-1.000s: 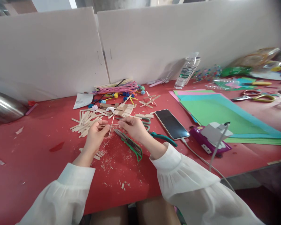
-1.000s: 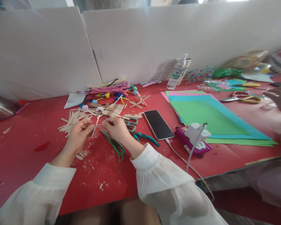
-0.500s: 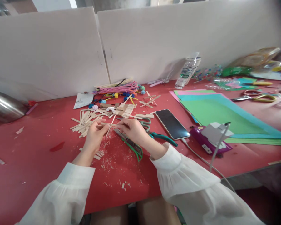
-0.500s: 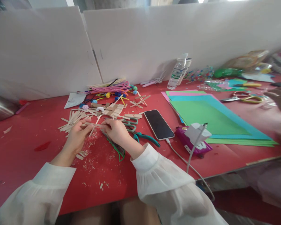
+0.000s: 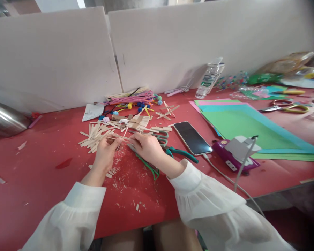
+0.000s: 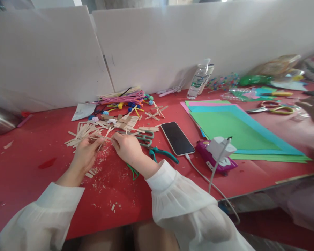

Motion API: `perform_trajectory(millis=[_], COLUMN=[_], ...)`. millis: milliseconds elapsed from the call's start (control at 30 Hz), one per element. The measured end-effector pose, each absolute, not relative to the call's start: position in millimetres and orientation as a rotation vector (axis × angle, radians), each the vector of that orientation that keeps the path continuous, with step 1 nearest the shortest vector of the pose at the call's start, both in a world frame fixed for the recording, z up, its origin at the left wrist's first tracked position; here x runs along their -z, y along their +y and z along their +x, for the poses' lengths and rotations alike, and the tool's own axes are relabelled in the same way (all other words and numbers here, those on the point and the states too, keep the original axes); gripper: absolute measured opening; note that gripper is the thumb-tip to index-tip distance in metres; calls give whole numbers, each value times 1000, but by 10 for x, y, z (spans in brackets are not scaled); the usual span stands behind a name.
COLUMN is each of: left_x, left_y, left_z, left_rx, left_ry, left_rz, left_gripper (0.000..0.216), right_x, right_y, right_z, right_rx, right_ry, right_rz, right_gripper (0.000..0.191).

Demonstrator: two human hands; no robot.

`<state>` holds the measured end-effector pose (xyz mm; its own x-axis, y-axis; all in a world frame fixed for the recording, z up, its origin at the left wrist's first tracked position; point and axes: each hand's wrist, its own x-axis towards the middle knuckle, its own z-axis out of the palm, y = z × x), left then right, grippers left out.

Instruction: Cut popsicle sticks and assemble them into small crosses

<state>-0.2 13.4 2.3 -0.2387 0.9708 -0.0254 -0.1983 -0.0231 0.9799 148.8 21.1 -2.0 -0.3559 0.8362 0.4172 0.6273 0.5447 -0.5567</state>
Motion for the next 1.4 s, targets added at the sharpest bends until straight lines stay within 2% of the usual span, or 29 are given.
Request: perform_trajectory(millis=[267, 567, 833, 1000, 1167, 1400], left_x=[-4, -1, 22, 27, -22, 32], left_y=[123, 114, 114, 111, 81, 92], left_z=[-13, 36, 44, 68, 69, 15], left_rx=[-1396, -1546, -1555, -1686, -1746, -1573], left_ry=[1220, 1284, 1279, 1213, 1100, 1102], left_rz=[778, 808, 837, 941, 1027, 1025], left_gripper=[34, 48, 47, 44, 35, 26], right_x=[27, 88, 107, 60, 25, -41], right_y=[197, 194, 239, 227, 247, 236], right_z=[1467, 1431, 1453, 1424, 1415, 1444], right_rx=[-211, -360, -355, -744, -1268, -1477], right_ry=[-2252, -2119, -2046, -1805, -1437, -1130], right_rz=[-1154, -1088, -1085, -1018, -893, -805], right_gripper=[21, 19, 19, 14, 22, 22])
